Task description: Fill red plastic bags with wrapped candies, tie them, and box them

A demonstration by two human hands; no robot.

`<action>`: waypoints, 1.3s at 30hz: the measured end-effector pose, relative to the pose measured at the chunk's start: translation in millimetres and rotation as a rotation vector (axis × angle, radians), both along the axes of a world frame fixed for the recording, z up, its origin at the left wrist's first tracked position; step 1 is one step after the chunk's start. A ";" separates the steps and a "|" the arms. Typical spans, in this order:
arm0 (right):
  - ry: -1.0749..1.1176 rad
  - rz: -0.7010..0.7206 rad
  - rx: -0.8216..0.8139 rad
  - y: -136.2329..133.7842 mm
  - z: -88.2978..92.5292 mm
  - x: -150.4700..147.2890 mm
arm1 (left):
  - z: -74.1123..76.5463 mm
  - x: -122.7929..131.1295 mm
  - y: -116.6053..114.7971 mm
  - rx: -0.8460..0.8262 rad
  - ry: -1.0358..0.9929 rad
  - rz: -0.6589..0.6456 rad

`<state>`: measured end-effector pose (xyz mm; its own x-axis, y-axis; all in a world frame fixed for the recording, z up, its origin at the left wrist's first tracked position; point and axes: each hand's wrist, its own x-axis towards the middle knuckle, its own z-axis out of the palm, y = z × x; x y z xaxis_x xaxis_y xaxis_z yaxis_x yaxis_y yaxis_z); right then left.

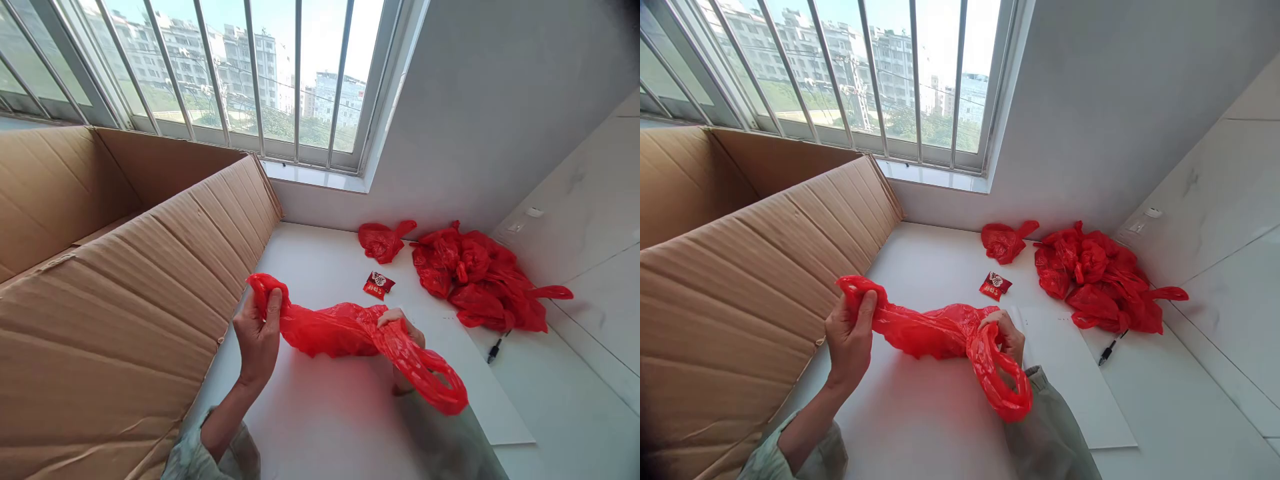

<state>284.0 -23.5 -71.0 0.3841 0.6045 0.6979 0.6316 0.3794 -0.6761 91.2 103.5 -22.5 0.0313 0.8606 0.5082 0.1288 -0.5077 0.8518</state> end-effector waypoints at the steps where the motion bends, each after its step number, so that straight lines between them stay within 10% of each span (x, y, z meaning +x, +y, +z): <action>1: 0.008 0.059 -0.024 -0.4 2.6 1.7 | 1.8 0.4 -0.9 -0.041 -0.055 -0.026; 9: 0.163 0.266 0.053 -15.5 56.9 12.4 | 6.4 -0.5 -30.7 -0.160 -0.151 -0.332; 14: -0.306 0.329 -0.253 -3.8 96.5 -27.8 | 9.4 -2.9 -41.8 -0.202 -0.207 -0.526; 24: -0.595 -0.005 -0.688 1.1 51.1 -19.8 | 30.4 -9.4 -36.7 -0.332 -0.483 -0.565; 39: -0.507 -0.168 -0.580 -21.3 72.6 11.9 | 46.7 -30.6 -36.0 0.105 -0.394 -0.478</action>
<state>295.9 -44.8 1.6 0.2219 0.8878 0.4033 0.9335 -0.0739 -0.3509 60.6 67.5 24.1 0.1939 0.7426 0.6411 -0.4468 -0.5149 0.7316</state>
